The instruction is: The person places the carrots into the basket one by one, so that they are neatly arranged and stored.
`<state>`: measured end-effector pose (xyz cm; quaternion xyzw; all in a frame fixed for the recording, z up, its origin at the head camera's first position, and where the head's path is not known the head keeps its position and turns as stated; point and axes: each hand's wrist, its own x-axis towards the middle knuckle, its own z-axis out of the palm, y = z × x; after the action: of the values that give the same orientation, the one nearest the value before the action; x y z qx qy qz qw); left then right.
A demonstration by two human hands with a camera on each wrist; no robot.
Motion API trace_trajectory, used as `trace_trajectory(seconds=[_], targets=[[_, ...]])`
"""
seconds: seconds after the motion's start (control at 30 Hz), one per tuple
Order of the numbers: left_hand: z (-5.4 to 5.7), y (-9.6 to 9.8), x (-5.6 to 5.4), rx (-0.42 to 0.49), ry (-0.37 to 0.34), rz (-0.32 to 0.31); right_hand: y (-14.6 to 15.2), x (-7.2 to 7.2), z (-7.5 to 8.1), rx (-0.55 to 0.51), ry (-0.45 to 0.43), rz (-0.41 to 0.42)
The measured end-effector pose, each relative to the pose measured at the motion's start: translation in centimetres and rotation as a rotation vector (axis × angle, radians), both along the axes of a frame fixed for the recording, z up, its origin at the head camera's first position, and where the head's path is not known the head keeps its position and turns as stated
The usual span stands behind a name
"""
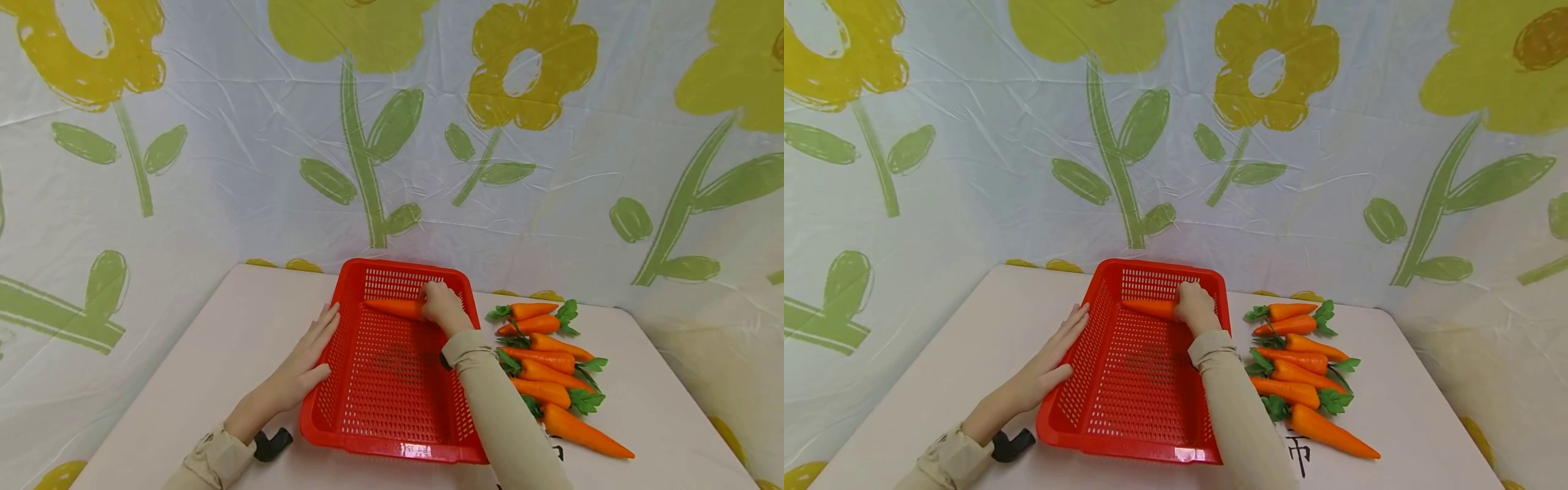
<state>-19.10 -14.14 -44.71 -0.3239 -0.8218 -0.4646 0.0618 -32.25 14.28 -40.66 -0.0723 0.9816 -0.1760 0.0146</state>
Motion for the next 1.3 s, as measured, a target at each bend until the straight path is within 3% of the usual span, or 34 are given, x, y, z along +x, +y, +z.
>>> trace_trajectory(seconds=[0.17,0.63,0.8,1.07,1.3], targets=[[-0.1,0.0,0.0,-0.002,0.002,0.001,-0.1,0.2,0.3,0.011,0.042,0.018],[-0.3,-0.1,0.0,-0.006,0.022,0.008,-0.1,0.0,1.0,-0.030,0.029,0.011],[-0.2,0.0,0.1,-0.005,0.022,0.006,0.0,0.5,3.1,-0.113,0.032,0.073],[-0.2,0.1,0.2,0.002,0.012,0.003,1.4,2.5,7.3,-0.275,0.099,0.195],[-0.3,-0.1,0.1,0.006,0.017,0.003,3.1,5.3,10.4,-0.358,0.129,0.181]])
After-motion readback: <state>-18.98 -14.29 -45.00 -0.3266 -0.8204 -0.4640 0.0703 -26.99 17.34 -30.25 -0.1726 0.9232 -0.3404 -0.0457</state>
